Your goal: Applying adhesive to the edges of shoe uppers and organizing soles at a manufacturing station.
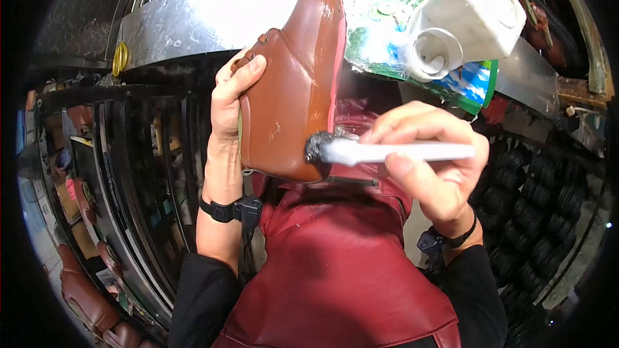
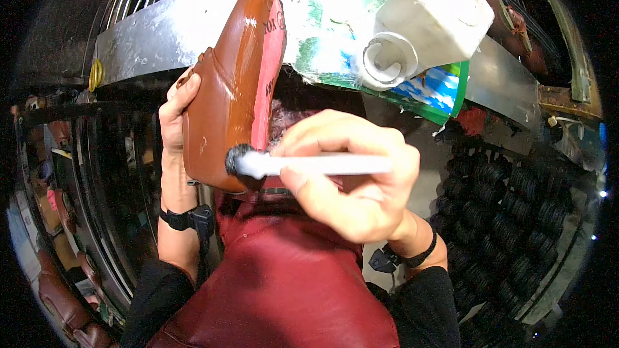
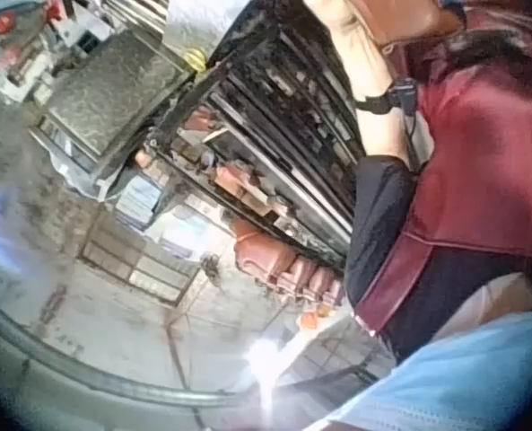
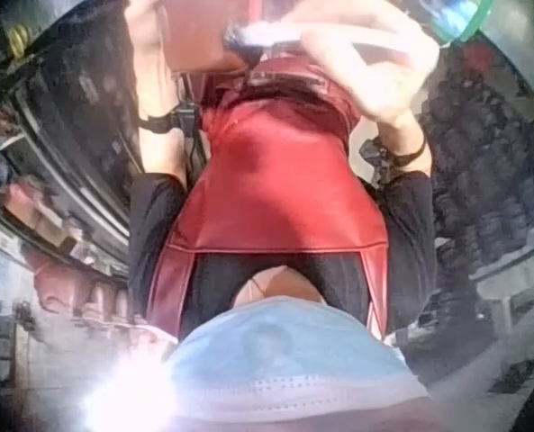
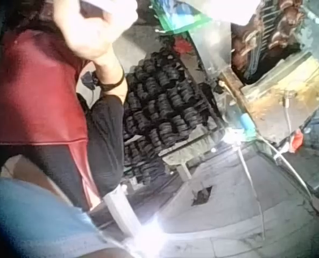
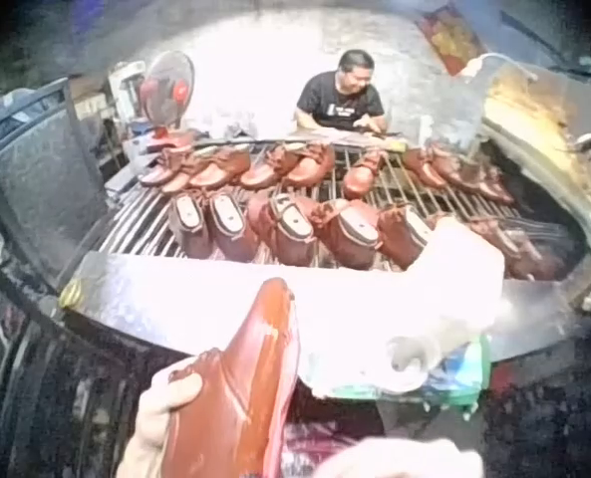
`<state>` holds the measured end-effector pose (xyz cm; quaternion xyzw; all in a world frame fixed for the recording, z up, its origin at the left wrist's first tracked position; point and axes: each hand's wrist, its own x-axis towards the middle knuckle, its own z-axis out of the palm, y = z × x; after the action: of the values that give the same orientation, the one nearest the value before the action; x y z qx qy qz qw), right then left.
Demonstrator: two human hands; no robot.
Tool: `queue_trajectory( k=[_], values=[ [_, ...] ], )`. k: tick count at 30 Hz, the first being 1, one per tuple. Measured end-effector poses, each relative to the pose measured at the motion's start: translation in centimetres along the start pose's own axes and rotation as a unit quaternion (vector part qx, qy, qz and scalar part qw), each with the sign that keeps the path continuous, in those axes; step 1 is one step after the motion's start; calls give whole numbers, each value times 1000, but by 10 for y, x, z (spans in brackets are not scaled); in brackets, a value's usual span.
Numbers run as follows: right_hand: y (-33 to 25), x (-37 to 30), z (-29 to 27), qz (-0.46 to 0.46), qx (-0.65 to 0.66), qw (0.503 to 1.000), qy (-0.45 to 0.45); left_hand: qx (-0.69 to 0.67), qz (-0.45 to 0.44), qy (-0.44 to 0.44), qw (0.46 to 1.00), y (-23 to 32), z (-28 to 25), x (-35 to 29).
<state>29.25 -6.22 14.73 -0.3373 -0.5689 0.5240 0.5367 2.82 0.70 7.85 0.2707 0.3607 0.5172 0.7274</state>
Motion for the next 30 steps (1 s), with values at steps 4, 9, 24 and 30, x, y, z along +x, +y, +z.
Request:
queue_trajectory(
  k=[4,9,24,30],
  values=[
    [-15,3,2,-65,-90,992,-52,-43,-28,25,998,6,6,-7],
    [-31,24,-6,-125,-140,978,-87,-156,-15,6,988,0,19,-14],
    [71,129,-41,11,80,994,78,-32,37,117,992,3,37,-13],
    [61,56,26,211,289,914,192,-6,126,182,975,41,-26,13]
  ],
)
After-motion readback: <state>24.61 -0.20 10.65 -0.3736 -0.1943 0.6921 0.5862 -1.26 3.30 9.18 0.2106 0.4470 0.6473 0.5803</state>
